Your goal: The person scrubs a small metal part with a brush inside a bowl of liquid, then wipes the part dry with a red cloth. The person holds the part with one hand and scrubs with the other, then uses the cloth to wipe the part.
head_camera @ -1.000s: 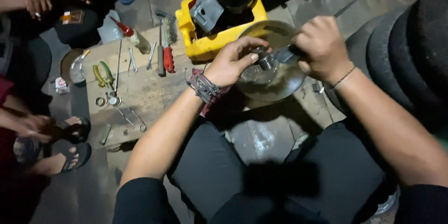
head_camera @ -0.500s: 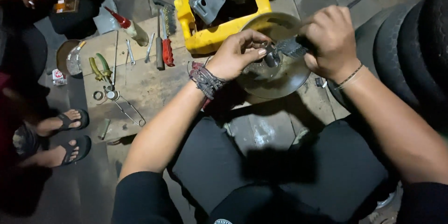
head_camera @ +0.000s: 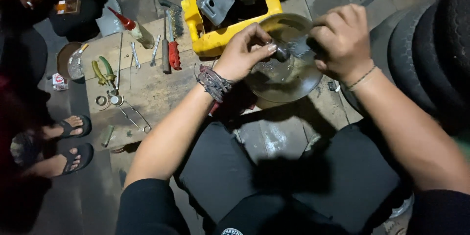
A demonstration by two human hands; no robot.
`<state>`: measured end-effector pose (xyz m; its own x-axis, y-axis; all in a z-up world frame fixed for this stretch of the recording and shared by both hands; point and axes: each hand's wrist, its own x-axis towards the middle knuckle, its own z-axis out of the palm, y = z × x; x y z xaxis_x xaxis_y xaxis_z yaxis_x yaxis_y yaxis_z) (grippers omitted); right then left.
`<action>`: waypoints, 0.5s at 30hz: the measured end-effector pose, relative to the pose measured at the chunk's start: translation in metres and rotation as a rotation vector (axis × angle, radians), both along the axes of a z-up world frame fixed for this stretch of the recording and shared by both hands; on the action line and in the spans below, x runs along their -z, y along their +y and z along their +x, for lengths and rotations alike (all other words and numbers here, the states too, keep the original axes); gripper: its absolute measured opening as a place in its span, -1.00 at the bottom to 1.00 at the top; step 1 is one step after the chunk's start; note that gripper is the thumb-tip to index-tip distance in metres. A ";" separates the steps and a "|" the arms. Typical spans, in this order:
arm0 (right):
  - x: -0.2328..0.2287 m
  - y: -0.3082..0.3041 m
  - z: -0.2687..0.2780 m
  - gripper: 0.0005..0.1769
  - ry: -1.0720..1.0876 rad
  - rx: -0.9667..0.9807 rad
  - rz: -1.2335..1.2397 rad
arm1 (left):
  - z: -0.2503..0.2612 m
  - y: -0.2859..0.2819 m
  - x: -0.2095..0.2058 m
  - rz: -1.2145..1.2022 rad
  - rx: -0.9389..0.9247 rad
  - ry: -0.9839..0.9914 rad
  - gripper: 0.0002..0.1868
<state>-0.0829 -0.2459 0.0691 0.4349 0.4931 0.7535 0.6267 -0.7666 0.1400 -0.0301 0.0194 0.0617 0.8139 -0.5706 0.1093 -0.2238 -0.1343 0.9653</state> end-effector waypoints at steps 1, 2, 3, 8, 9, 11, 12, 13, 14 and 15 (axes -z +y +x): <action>0.001 0.003 0.001 -0.14 0.002 0.005 -0.002 | 0.000 -0.003 0.002 -0.002 0.005 0.002 -0.81; 0.004 0.007 0.001 -0.58 -0.027 0.045 -0.039 | -0.002 -0.006 0.004 -0.032 0.000 0.007 -0.82; 0.006 0.011 0.002 -0.87 -0.056 0.085 -0.076 | -0.003 -0.008 0.007 -0.062 -0.006 0.013 -0.83; 0.019 -0.008 0.008 -0.88 -0.068 0.106 -0.186 | 0.006 0.004 0.008 -0.078 -0.141 -0.004 -0.81; 0.023 -0.014 0.010 -0.83 -0.080 0.148 -0.232 | 0.010 0.007 0.010 -0.088 -0.177 -0.033 -0.79; 0.016 -0.011 0.007 -0.88 -0.070 0.133 -0.179 | 0.010 0.006 0.010 -0.048 -0.178 -0.006 -0.79; 0.012 -0.008 0.004 -0.90 -0.056 0.113 -0.127 | 0.007 0.007 0.011 -0.008 -0.182 0.026 -0.78; 0.008 -0.001 0.001 -0.90 -0.051 0.108 -0.126 | 0.005 0.005 0.014 -0.007 -0.187 0.031 -0.78; 0.002 0.005 0.000 -0.95 -0.059 0.088 -0.094 | 0.005 0.001 0.016 -0.006 -0.167 0.081 -0.78; -0.003 0.011 -0.001 -0.98 -0.068 0.067 -0.062 | 0.005 -0.004 0.018 -0.005 -0.146 0.130 -0.78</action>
